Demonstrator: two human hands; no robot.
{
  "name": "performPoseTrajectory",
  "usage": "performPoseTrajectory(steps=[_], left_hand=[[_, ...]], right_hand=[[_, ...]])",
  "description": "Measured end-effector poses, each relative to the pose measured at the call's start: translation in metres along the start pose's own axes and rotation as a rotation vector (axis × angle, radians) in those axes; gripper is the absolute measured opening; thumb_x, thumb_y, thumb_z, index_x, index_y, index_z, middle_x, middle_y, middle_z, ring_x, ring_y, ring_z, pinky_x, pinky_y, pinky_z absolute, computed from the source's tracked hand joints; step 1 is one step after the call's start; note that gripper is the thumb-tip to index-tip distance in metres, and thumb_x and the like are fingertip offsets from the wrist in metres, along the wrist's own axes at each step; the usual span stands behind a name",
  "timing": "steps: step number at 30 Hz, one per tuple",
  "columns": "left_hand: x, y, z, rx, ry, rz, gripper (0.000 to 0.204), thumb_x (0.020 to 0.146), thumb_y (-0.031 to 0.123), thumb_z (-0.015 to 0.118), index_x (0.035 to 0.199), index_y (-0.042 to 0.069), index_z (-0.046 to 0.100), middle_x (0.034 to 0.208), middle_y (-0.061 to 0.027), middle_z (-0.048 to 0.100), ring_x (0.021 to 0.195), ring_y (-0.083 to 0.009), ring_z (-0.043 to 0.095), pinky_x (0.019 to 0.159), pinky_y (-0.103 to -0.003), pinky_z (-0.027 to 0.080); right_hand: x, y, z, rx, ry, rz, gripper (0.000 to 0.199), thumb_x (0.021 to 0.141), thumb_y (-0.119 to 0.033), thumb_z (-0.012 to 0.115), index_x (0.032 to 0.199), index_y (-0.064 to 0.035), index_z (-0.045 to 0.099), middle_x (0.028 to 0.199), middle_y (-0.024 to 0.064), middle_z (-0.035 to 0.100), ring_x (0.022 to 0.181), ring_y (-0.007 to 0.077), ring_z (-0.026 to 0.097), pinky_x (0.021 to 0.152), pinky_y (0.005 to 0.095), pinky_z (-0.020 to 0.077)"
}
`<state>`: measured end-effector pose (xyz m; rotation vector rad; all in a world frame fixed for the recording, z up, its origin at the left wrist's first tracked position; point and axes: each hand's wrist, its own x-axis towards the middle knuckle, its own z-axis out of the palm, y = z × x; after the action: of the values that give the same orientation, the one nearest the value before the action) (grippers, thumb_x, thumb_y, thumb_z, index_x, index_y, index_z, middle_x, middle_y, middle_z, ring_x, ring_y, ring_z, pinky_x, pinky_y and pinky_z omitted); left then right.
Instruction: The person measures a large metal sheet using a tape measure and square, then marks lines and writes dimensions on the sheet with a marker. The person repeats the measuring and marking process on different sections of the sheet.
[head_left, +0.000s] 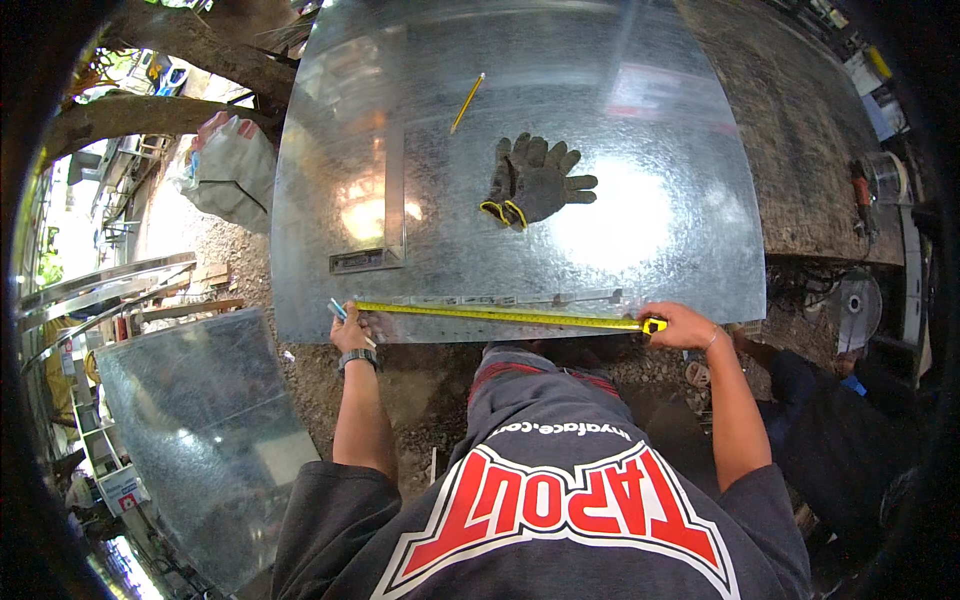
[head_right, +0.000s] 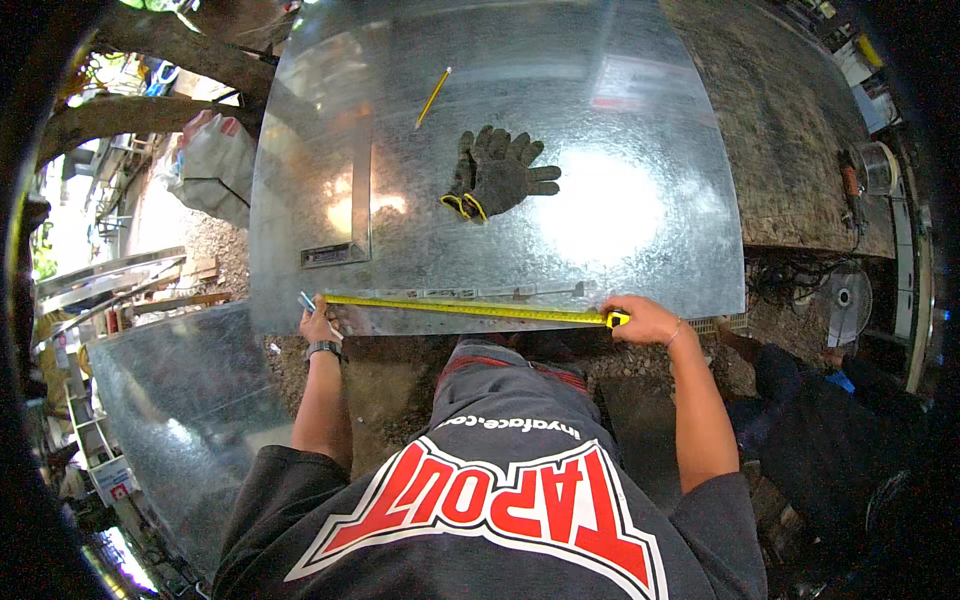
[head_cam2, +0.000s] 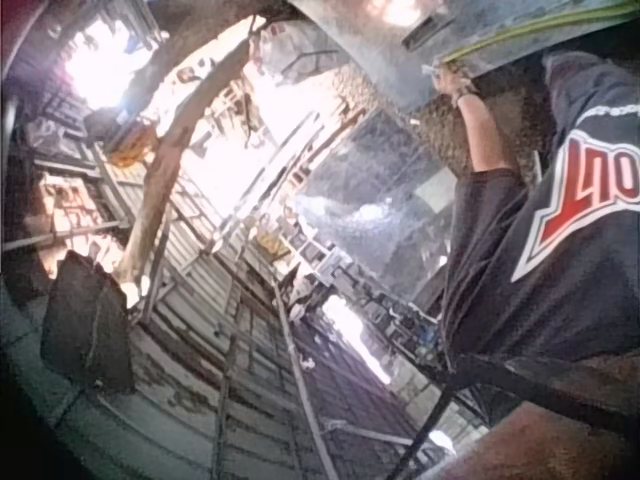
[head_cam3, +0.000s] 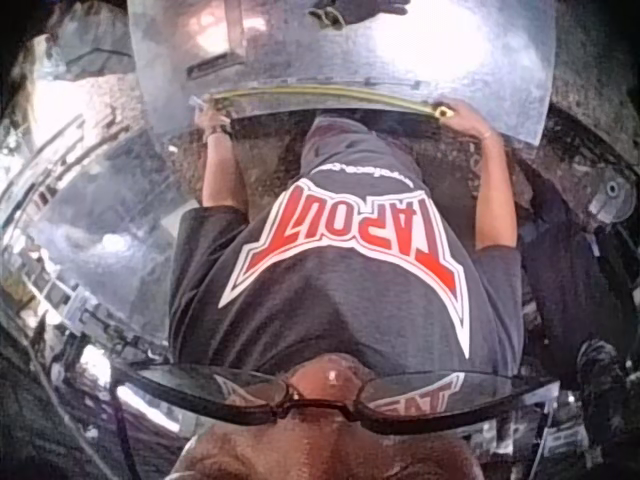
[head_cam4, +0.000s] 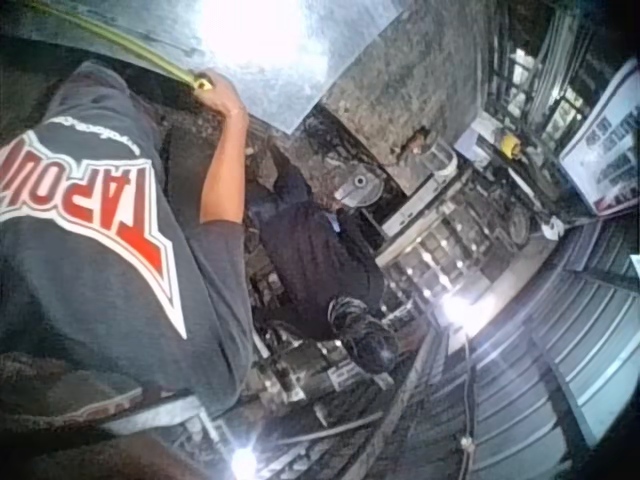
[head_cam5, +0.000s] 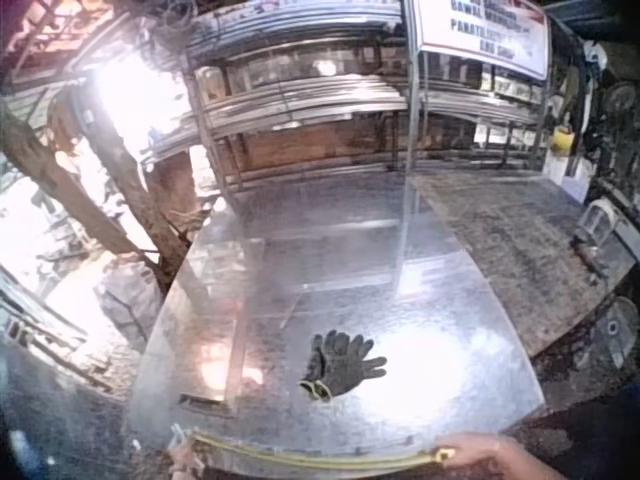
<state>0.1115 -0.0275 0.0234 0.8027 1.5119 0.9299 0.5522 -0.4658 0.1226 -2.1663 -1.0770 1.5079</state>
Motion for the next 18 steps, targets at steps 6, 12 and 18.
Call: performPoseTrajectory(steps=[6, 12, 18], left_hand=[[0.009, -0.005, -0.012, 0.008, -0.014, 0.016, 0.016, 0.092, 0.02, 0.075, 0.095, 0.01, 0.063, 0.062, 0.0013, 0.055, 0.046, -0.0101, 0.051, 0.036, -0.026, 0.038], [0.007, -0.005, -0.001, 0.022, 0.028, 0.005, 0.024, 0.087, 0.025, 0.08, 0.091, 0.011, 0.06, 0.064, 0.0009, 0.056, 0.047, -0.0118, 0.051, 0.037, -0.028, 0.04], [0.022, -0.016, -0.014, 0.089, -0.026, 0.029, 0.021, 0.09, 0.025, 0.077, 0.095, 0.012, 0.061, 0.066, 0.0015, 0.057, 0.046, -0.0092, 0.048, 0.036, -0.026, 0.035]], right_hand=[[0.001, -0.014, -0.012, 0.009, -0.019, 0.026, 0.051, 0.072, -0.019, 0.071, 0.122, -0.0102, 0.067, 0.121, 0.0123, 0.067, 0.112, 0.0294, 0.062, 0.099, 0.0389, 0.0484], [0.005, -0.013, -0.029, -0.099, 0.077, -0.045, 0.045, 0.075, -0.019, 0.068, 0.12, -0.0104, 0.068, 0.113, 0.0142, 0.068, 0.106, 0.0308, 0.063, 0.094, 0.0409, 0.0501], [0.022, -0.003, -0.036, -0.112, 0.114, -0.054, 0.051, 0.071, -0.02, 0.07, 0.121, -0.0118, 0.069, 0.116, 0.0141, 0.068, 0.109, 0.0326, 0.063, 0.095, 0.0416, 0.0507]])
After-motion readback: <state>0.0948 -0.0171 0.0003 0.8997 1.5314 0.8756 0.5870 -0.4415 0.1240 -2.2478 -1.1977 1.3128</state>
